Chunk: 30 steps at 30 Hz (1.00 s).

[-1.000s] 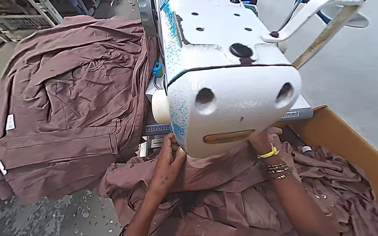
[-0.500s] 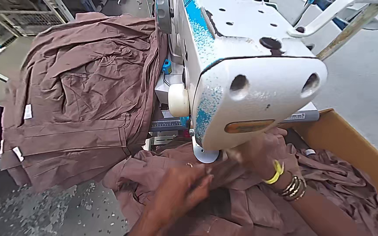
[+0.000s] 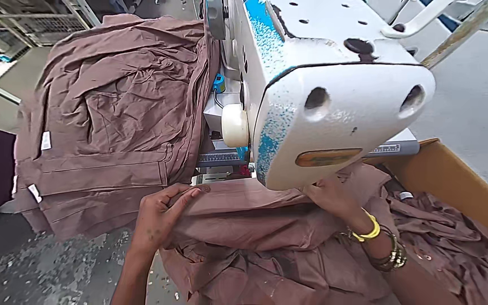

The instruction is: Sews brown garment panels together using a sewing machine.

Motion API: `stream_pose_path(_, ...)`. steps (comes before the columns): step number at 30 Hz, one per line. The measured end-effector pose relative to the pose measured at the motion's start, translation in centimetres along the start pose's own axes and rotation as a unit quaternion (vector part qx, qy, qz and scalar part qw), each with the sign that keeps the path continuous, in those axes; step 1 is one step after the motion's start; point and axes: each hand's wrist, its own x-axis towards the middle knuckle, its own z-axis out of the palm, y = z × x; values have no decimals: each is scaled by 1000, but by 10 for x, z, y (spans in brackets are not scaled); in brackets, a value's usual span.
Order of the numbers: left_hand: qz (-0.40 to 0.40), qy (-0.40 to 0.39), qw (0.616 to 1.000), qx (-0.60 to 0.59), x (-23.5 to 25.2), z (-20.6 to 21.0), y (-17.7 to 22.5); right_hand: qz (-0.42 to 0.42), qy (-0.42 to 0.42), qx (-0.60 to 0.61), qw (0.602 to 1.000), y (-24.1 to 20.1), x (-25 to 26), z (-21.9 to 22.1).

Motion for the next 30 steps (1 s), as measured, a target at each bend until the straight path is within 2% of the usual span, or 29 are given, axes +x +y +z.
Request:
stream_pose_path(3,-48,-3,999,11,2,3,-4,50,7,67,997,-1,5,2)
stream_pose_path(6,-45,-4,999,13,8,11,6,60,25,55,996,5,5,-9)
stream_pose_path(10,-16,-18,1000,20,18,21,13,53,44,-50,996,20,-3,-21)
stream_pose_path(14,-12,-19,999,30,17,27,12,60,29,-155,986,29,-17,-47)
stream_pose_path(16,8,4,994,110,14,32,12,105,3,-269,957,41,-19,-69)
stream_pose_path(18,60,20,983,172,13,42,13,201,-22,-382,902,44,-17,-83)
stream_pose_path(19,84,11,982,168,12,49,16,202,5,-403,892,45,-15,-83)
stream_pose_path(21,106,-21,988,110,14,64,28,115,88,-392,909,42,-5,-72)
stream_pose_path(23,75,-56,996,4,15,78,44,53,131,-376,916,34,12,-52)
stream_pose_path(26,-30,-91,992,-82,19,92,61,-1,140,-395,908,36,37,-34)
stream_pose_path(30,-116,-78,984,-109,18,103,73,10,114,-405,907,55,45,-30)
